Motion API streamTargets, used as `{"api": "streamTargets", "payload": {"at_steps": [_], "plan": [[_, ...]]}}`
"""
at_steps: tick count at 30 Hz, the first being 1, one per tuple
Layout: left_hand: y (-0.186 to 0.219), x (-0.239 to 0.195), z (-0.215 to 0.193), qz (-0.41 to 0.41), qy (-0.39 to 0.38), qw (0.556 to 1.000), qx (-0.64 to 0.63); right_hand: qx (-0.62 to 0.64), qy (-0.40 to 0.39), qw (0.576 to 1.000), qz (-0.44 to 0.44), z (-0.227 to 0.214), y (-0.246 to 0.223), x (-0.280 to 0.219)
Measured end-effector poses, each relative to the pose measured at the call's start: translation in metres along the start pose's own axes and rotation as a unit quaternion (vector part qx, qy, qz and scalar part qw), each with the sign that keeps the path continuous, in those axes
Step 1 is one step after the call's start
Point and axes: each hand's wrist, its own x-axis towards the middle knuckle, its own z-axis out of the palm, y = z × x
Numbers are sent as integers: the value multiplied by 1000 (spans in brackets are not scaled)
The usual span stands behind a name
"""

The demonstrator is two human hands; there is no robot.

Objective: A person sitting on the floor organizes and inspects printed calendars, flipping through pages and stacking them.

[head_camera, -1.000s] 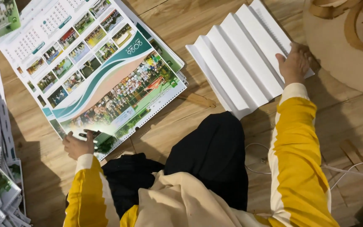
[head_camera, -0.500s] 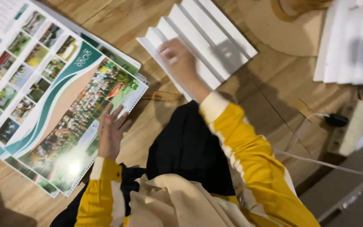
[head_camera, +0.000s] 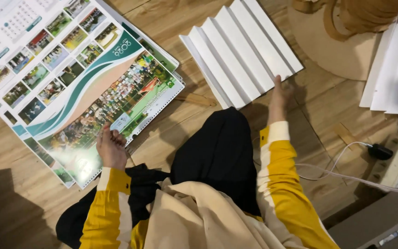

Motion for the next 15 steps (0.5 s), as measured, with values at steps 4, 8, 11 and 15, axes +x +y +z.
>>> {"api": "streamTargets", "payload": {"at_steps": [4,8,11,15], "plan": [[-7,3,-16,-7,4,1000,28,96,-170,943,270,-9,-87,-66],[-2,-10,0,-28,-1,998,49,45,-139,960,238,8,-57,-13],[1,-18,9,-17,-13,998,65,19,-81,984,156,17,3,79],[0,-16,7,-2,-36,995,95,-47,14,985,-166,-69,-64,33]]}}
